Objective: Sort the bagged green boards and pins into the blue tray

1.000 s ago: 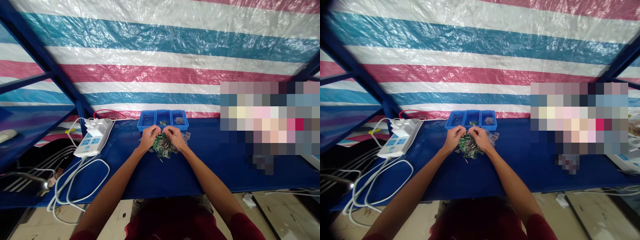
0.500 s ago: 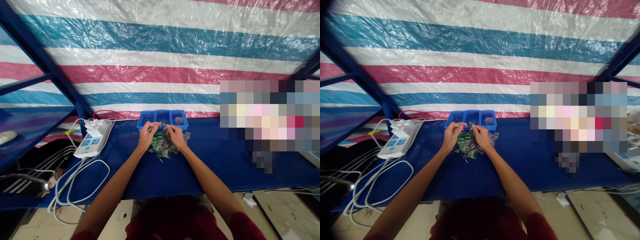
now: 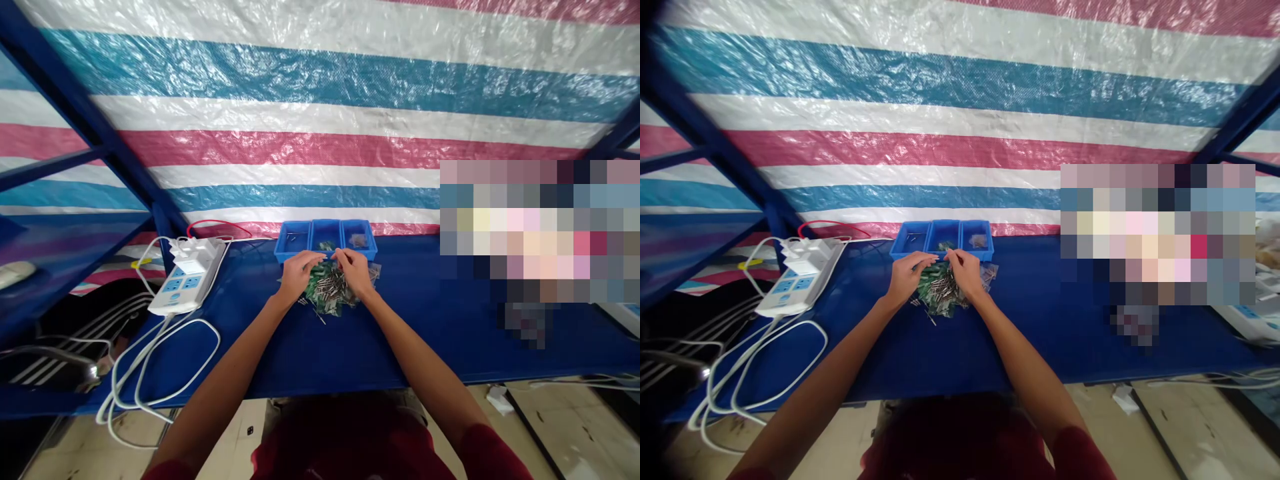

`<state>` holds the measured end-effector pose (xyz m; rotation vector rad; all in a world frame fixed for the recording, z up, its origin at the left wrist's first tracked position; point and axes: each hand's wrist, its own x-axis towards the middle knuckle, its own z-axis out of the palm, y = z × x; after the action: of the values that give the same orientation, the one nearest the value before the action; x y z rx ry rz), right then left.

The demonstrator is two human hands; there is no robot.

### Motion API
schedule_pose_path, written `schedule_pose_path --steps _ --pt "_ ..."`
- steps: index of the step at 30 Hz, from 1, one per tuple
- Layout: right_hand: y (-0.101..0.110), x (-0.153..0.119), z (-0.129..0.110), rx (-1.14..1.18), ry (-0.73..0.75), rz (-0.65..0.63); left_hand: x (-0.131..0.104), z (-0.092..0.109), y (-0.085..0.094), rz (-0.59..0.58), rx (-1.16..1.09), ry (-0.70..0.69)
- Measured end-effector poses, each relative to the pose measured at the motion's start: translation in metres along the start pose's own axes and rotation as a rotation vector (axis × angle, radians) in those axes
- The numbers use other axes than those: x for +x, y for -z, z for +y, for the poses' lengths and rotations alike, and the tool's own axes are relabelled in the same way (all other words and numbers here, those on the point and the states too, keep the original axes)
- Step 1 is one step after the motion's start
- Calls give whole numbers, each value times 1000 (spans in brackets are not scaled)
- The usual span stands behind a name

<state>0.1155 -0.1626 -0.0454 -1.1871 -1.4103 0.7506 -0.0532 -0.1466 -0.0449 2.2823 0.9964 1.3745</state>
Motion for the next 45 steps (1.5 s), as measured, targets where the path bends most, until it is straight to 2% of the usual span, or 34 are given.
schedule_pose_path --steps 7,15,18,22,23,27,31,36,39,45 --pt "-2 0 3 -15 16 -145 -1 -1 -1 -68 2 134" --pt "-3 -1 7 -12 83 -109 0 5 0 1 103 112" --pt "-3 -3 3 -3 74 -65 5 11 3 143 133 90" --pt "0 -4 -2 -10 63 15 23 10 16 486 222 128" --pt "1 -4 -2 -24 63 34 27 6 18 479 265 158" --pt "7 2 2 -178 72 75 31 -11 18 252 443 272" --pt "10 6 7 -451 127 -32 23 -13 12 51 450 162" --pt "4 2 6 -706 108 -186 21 -9 10 -173 347 120" --pt "-3 0 7 -795 82 -188 16 -11 7 -225 306 105" --pt "-11 0 12 -872 58 -169 5 -16 -1 -171 294 70"
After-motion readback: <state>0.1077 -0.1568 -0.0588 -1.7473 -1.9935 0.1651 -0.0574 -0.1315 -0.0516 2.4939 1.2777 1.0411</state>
